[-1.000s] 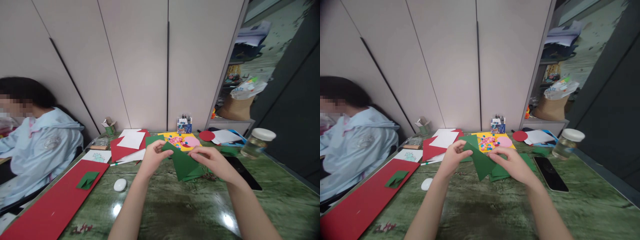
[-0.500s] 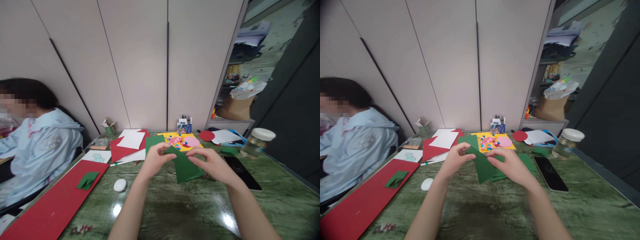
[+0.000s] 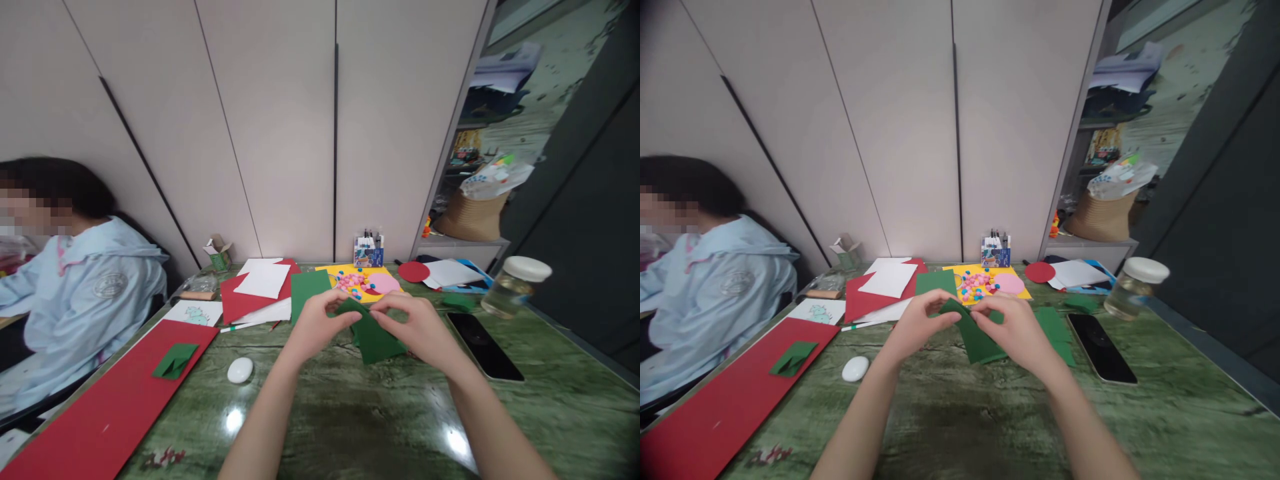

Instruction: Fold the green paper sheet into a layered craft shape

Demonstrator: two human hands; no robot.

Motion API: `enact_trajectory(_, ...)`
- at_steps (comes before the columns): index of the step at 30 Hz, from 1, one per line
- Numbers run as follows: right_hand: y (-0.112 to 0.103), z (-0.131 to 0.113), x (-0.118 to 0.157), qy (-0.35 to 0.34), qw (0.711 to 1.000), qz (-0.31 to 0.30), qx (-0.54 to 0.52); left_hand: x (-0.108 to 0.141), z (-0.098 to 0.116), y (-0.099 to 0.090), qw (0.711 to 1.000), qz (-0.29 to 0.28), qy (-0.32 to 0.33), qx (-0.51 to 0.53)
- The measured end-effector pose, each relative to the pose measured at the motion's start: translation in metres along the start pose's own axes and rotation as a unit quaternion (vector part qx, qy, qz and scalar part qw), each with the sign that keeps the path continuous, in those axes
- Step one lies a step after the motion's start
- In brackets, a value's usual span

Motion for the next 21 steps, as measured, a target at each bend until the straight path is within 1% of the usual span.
enact_trajectory(4,0.002,-0.002,-0.001,-0.026,0.998,0.008,0.056,0.002,0.005,-0.002,0.998,0.029,-0.007,-0.056)
enact_trajectory(8,0.006,-0.005,0.0,-0.044,0.994,0.008,0.097,0.003,0.01,-0.005,0.992,0.076,0.016,-0.103)
enact_trajectory(10,0.006,-0.005,0.0,-0.045,0.994,0.01,0.102,0.003,0.01,-0.004,0.992,0.077,0.025,-0.1)
enact_trajectory(14,0.003,-0.003,0.0,-0.033,0.995,0.015,0.096,0.002,0.004,-0.003,0.997,0.05,0.016,-0.047)
enact_trajectory(18,0.0,-0.002,-0.001,-0.017,0.997,0.015,0.071,-0.001,-0.004,-0.003,0.999,0.019,-0.003,0.045)
enact_trajectory(21,-0.003,0.0,-0.001,0.003,0.999,0.011,0.036,-0.003,-0.008,-0.001,0.992,-0.013,-0.01,0.122)
Point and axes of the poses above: each hand's wrist, its own x-axis away from the middle knuckle, its own y-axis out of the palm, z = x × y, the point moved 8 cm from there along -x, towards the middle knuckle, and after that the axes turned 13 degrees about -x, right-handed, at the moved point
